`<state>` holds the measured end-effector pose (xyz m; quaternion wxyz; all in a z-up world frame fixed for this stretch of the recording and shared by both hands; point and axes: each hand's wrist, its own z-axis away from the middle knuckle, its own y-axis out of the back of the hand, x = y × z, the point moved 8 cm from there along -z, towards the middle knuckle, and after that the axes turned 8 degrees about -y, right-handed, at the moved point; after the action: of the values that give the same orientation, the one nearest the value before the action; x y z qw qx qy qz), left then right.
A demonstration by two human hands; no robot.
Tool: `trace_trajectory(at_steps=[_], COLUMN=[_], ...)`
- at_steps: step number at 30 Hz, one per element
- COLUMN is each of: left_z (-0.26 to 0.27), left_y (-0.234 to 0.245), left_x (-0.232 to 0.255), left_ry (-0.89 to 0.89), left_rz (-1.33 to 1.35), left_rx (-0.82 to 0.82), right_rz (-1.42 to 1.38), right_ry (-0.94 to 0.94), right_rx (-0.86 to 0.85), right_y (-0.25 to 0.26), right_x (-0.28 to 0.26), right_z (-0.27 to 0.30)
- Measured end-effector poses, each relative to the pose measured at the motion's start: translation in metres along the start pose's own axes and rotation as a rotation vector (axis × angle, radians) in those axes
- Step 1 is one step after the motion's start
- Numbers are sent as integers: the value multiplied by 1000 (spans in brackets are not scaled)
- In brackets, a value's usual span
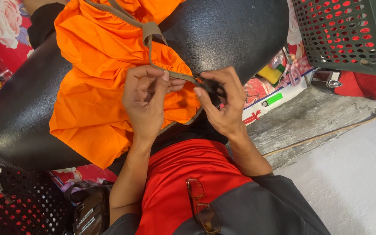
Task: Fitting an orange fabric cover onto a motorcycle seat and trimming the elastic strap with scissors.
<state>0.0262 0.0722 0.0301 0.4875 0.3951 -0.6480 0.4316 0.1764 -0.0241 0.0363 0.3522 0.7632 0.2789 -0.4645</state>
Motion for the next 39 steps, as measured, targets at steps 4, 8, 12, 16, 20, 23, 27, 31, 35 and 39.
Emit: trace_trajectory(at_steps=[4, 8, 12, 16, 20, 23, 27, 31, 35, 39], left_z=[2, 3, -1, -6, -13, -15, -12, -10, -9, -9], left_y=[1, 2, 3, -10, -25, -26, -27, -32, -32, -33], left_x=[-1, 7, 44, 74, 72, 69, 68, 73, 66, 64], left_ry=[24, 19, -208, -525, -430, -393, -467, -649, -689, -732], left_rz=[10, -87, -537, -736, -689, -684, -713, -797, -882, -960], left_rx=[-32, -93, -174, -239, -522, -577, -580, -577, -616, -682], right_rz=[-33, -65, -135, -90, -77, -76, -68, -91, -119, -166], right_ry=[-25, 57, 84, 71, -93, -94, -140, -167, -203, -270], right_rx=[-23, -11, -30, -56, -161, -159, -175, -195, -227, -256], right_y=[0, -5, -7, -5, -10, -11, -11, -10, -11, -14], right_x=[-4, -5, -2, -7, 2, 3, 2, 3, 5, 8], right_z=[-7, -10, -12, -10, -4, -4, -4, -4, -5, -7])
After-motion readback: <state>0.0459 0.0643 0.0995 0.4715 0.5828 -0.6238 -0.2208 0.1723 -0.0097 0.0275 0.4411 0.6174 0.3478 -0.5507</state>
